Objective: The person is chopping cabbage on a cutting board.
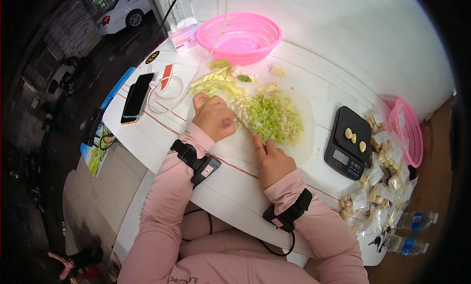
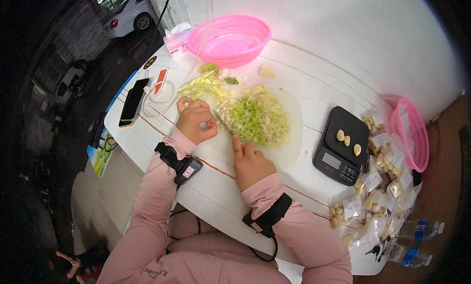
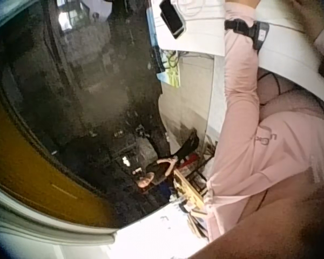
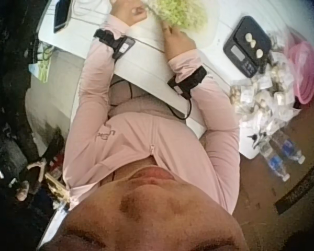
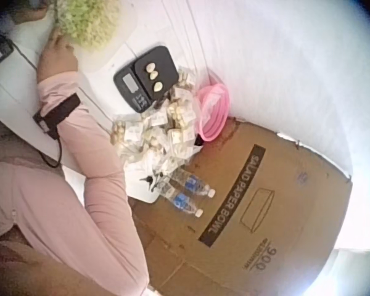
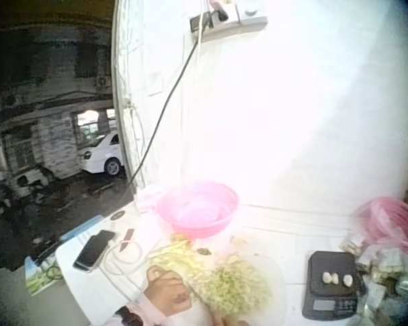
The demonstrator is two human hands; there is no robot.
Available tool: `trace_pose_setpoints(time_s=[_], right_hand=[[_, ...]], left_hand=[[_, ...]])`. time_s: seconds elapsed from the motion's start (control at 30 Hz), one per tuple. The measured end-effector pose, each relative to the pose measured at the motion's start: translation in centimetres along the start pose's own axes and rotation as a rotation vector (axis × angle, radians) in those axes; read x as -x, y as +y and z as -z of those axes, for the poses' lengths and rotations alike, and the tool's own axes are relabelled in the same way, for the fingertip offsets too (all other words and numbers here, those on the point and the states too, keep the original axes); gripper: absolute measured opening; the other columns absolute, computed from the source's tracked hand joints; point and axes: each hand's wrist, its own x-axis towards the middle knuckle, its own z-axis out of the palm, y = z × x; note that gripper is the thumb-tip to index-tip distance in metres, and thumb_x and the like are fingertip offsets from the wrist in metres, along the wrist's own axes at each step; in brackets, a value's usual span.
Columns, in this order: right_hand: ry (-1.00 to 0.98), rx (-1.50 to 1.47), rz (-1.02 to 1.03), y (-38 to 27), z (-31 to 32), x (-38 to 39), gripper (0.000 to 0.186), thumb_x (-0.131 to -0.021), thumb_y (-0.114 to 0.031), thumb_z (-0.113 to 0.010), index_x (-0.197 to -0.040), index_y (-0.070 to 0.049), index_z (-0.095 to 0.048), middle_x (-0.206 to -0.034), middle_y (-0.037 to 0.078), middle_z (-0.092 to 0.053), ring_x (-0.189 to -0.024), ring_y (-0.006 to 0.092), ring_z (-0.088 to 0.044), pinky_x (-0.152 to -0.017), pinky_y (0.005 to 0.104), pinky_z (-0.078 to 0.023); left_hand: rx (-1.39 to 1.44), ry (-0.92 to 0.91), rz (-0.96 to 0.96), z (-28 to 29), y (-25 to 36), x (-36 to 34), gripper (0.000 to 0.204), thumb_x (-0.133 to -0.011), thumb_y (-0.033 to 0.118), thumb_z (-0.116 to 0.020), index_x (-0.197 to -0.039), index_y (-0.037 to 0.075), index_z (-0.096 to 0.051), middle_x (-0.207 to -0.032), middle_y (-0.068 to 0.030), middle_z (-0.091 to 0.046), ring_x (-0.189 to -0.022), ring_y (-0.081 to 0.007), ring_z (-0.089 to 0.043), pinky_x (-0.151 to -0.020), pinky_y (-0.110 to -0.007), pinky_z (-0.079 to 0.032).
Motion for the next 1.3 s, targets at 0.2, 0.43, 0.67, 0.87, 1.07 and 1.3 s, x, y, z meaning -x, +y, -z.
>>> trace_pose_setpoints(time_s=[0.2, 0.43, 0.67, 0.87, 1.07, 1.3], right_hand=[[0.015, -0.009, -0.016, 0.1, -0.3, 0.0, 0.052, -0.082, -0.012, -0.053, -0.134, -0.008, -0.045, -0.094, 0.009, -0.053, -0.073, 0.0231, -0.061, -0.054, 0.0363, -0.052], [0.003, -0.108, -0.079, 0.6, -0.1, 0.0, 0.056, -0.080, -0.008, -0.052, -0.135, -0.011, -0.046, -0.094, 0.010, -0.055, -0.073, 0.0258, -0.062, -0.058, 0.0374, -0.052], [0.108, -0.262, -0.105, 0.8, -0.3, 0.1, 0.057, -0.078, 0.000, -0.054, -0.133, -0.015, -0.048, -0.086, 0.010, -0.054, -0.067, 0.0309, -0.060, -0.058, 0.0398, -0.050], [0.129, -0.283, -0.083, 0.8, 0.0, 0.1, 0.055, -0.079, -0.001, -0.054, -0.132, -0.014, -0.049, -0.085, 0.010, -0.054, -0.065, 0.0310, -0.059, -0.057, 0.0395, -0.050], [0.040, -0.193, -0.021, 0.8, 0.1, -0.3, 0.056, -0.079, -0.008, -0.053, -0.135, -0.012, -0.045, -0.090, 0.010, -0.055, -0.069, 0.0264, -0.062, -0.056, 0.0391, -0.051], [-0.044, -0.072, -0.011, 0.7, 0.1, 0.1, 0.060, -0.077, -0.006, -0.053, -0.136, -0.010, -0.042, -0.093, 0.011, -0.054, -0.071, 0.0282, -0.062, -0.057, 0.0401, -0.051]], left_hand=[[0.031, -0.028, 0.033, 0.5, 0.9, -0.2, 0.019, -0.061, 0.011, -0.067, -0.056, 0.015, -0.049, -0.059, 0.0059, -0.051, -0.078, -0.0137, -0.056, -0.088, -0.043, -0.026], [-0.007, -0.039, 0.107, 0.5, 0.6, 0.1, 0.016, -0.063, 0.010, -0.067, -0.062, 0.016, -0.052, -0.062, 0.0067, -0.052, -0.077, -0.0136, -0.056, -0.086, -0.041, -0.026], [-0.004, -0.024, 0.125, 0.1, 0.5, 0.3, 0.015, -0.064, 0.015, -0.067, -0.062, 0.017, -0.052, -0.063, 0.0071, -0.053, -0.078, -0.0135, -0.055, -0.089, -0.044, -0.025], [0.005, -0.009, 0.104, 0.1, 0.2, 0.3, 0.015, -0.064, 0.015, -0.067, -0.062, 0.017, -0.053, -0.063, 0.0074, -0.053, -0.078, -0.0132, -0.055, -0.089, -0.044, -0.025], [-0.025, -0.023, 0.101, 0.8, 0.0, 0.5, 0.014, -0.063, 0.011, -0.069, -0.063, 0.016, -0.055, -0.064, 0.0076, -0.055, -0.076, -0.0126, -0.056, -0.087, -0.041, -0.026], [-0.007, -0.007, 0.090, -0.2, 0.3, 0.5, 0.014, -0.061, 0.015, -0.069, -0.060, 0.017, -0.056, -0.062, 0.0083, -0.053, -0.075, -0.0117, -0.055, -0.087, -0.043, -0.026]])
